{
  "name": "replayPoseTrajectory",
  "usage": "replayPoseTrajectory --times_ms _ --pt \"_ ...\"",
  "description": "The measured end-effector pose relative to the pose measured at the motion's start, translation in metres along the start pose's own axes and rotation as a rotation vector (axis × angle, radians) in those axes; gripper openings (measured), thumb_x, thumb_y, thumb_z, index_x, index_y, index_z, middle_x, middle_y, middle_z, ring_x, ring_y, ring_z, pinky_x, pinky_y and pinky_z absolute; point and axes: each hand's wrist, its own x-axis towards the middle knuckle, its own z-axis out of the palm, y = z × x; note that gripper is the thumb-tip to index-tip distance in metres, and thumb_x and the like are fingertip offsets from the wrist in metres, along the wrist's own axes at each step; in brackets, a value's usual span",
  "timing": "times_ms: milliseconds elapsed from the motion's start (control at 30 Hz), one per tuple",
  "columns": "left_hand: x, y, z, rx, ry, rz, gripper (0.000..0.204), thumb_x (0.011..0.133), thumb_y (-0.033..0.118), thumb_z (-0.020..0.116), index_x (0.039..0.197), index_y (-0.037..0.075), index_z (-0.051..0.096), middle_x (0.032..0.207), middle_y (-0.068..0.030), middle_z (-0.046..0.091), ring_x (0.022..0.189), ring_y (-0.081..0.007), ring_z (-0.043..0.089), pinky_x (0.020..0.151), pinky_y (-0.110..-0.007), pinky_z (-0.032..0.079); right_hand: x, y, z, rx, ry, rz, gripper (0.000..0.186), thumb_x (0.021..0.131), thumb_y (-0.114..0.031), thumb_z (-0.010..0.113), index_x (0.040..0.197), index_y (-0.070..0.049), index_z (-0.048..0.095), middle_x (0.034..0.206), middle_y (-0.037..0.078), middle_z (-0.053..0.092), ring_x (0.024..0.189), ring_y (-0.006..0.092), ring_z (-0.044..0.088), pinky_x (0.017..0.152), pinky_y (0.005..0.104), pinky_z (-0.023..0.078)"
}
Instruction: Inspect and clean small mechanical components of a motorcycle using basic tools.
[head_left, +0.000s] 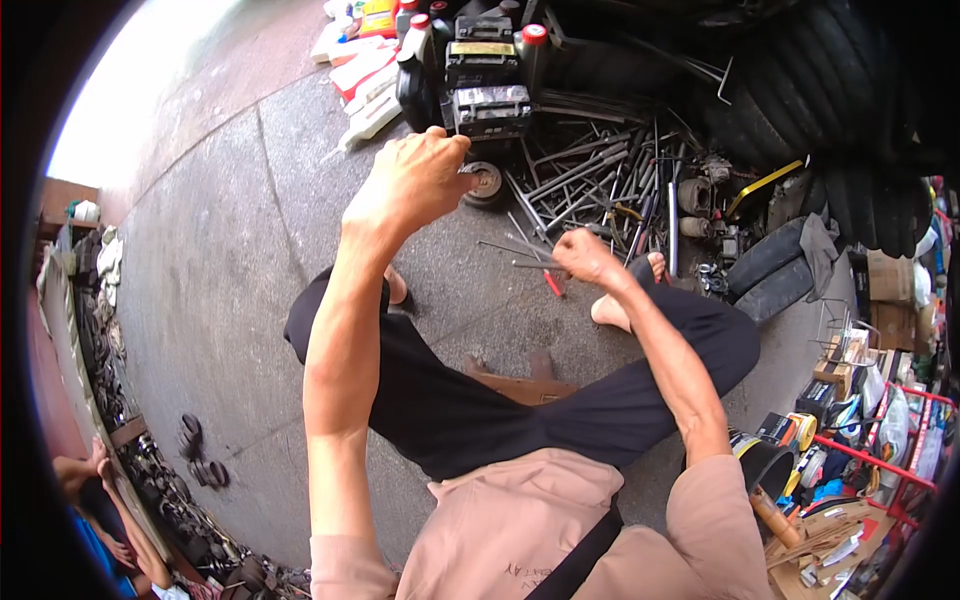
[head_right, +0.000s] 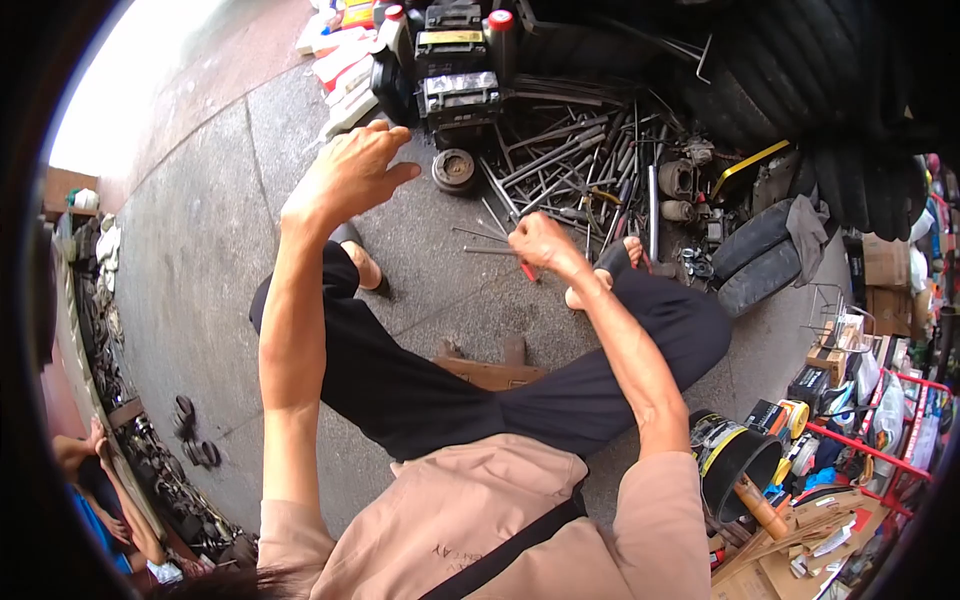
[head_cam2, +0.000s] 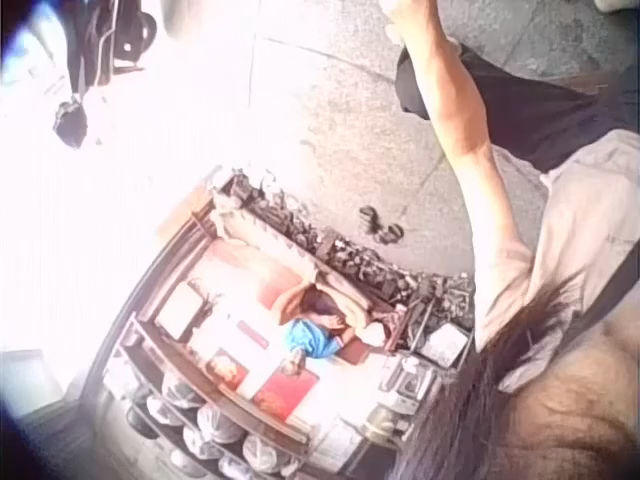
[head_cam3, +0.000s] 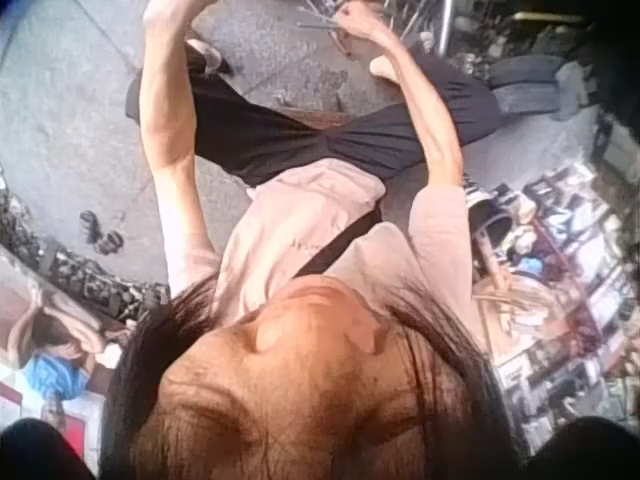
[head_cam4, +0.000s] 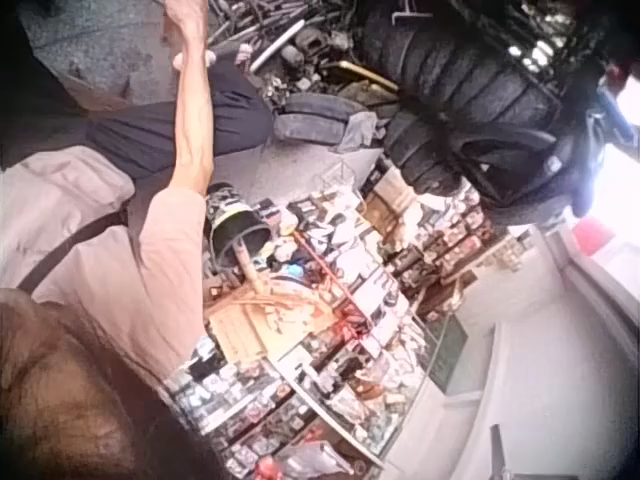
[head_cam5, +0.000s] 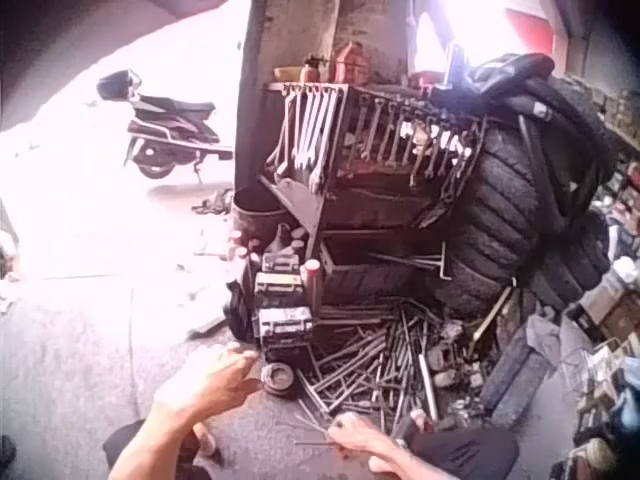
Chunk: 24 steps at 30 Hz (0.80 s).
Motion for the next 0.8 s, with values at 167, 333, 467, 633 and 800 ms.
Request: replayPoseTrajectory --times_ms 167,333,467,633,800 --pt "-0.018 -0.005 -0.009 -0.060 0.093 0.014 0.041 0.088 0.034 0.065 0.115 0.003 0.061 0.095 -0.0152 0.063 0.096 -0.0302 0.062 0.085 -0.040 0.048 -0.002 0.019 0.049 0.526 -0.083 -0.033 0.049 0.077 -0.019 0.076 0.114 0.009 0.058 0.075 0.013 0.068 0.053 0.0118 0.059 0.043 0.0265 0.043" --pt "-0.015 -0.016 0.004 -0.030 0.093 0.031 0.034 0.087 0.031 0.066 0.102 0.001 0.059 0.091 -0.0158 0.060 0.091 -0.0335 0.061 0.080 -0.042 0.049 0.033 0.046 0.197 0.144 0.090 0.032 0.046 0.074 -0.028 0.075 0.108 -0.001 0.060 0.083 0.019 0.070 0.077 0.0326 0.068 0.071 0.0418 0.054" --pt "-0.016 -0.013 0.004 0.029 0.121 -0.030 0.031 0.083 0.027 0.069 0.099 0.003 0.058 0.090 -0.0154 0.058 0.089 -0.0336 0.061 0.076 -0.043 0.049 0.019 0.055 0.243 -0.071 0.022 0.154 0.035 0.079 -0.028 0.068 0.104 -0.003 0.062 0.095 0.022 0.067 0.092 0.0399 0.064 0.080 0.0472 0.051" --pt "-0.011 0.003 -0.002 -0.031 0.061 0.047 0.034 0.083 0.024 0.069 0.106 0.003 0.057 0.094 -0.0127 0.056 0.091 -0.0308 0.058 0.082 -0.040 0.044 0.026 0.069 0.215 -0.162 -0.054 0.194 0.038 0.082 -0.028 0.061 0.111 -0.003 0.065 0.112 0.023 0.064 0.109 0.0362 0.060 0.092 0.0468 0.048" --pt "-0.015 0.030 -0.011 0.054 -0.046 0.044 0.042 0.082 0.021 0.068 0.117 0.002 0.054 0.105 -0.0152 0.055 0.100 -0.0321 0.054 0.091 -0.041 0.042 -0.026 0.088 0.255 -0.283 -0.658 0.145 0.033 0.077 -0.029 0.066 0.099 -0.004 0.071 0.108 0.020 0.068 0.098 0.0358 0.067 0.084 0.0469 0.053"
